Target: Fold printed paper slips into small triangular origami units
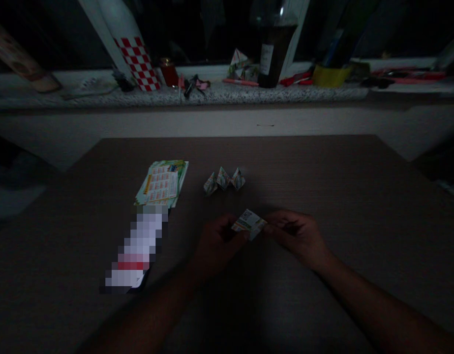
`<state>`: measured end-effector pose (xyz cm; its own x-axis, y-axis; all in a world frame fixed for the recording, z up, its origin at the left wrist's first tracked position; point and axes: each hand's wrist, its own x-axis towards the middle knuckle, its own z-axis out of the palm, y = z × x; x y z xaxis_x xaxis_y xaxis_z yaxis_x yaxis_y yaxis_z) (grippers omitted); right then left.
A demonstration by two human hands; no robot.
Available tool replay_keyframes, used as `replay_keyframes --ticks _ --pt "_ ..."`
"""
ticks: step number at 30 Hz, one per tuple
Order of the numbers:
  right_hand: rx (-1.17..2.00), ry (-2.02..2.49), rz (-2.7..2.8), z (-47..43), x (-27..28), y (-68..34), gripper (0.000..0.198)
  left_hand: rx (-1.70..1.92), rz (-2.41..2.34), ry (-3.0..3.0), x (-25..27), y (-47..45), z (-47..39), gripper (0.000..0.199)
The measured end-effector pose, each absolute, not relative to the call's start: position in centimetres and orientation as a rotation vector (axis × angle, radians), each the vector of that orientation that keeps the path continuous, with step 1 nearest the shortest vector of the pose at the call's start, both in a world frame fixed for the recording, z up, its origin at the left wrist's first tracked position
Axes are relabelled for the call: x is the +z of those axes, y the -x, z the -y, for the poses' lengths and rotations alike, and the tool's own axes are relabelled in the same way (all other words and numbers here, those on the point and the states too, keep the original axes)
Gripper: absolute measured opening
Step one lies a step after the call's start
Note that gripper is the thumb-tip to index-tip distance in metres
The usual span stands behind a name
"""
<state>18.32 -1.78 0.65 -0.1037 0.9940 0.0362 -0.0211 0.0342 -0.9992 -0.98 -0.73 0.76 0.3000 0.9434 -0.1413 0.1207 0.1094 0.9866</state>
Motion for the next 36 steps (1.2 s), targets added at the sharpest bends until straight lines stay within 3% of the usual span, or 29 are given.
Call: replay_keyframes --ticks 9,24,28,36 --pt "1.15 1.157 1.327 1.6 0.4 -18.4 0.021 0.761 -1.016 -1.298 0.7 0.6 1.0 0.023" --pt "1.188 1.142 1.294 1.7 0.6 -18.0 0.017 0.781 -1.001 -1.252 1.1 0.5 1.0 0.021" --pt "1.295 1.088 1.292 1.8 0.0 -17.8 0.025 0.842 -0.98 -1.213 0.8 0.4 0.9 0.022" --pt "1.152 1.122 1.483 1.8 0.0 -18.2 0.009 0.839 -0.967 -1.254 0.5 0.6 0.9 0.02"
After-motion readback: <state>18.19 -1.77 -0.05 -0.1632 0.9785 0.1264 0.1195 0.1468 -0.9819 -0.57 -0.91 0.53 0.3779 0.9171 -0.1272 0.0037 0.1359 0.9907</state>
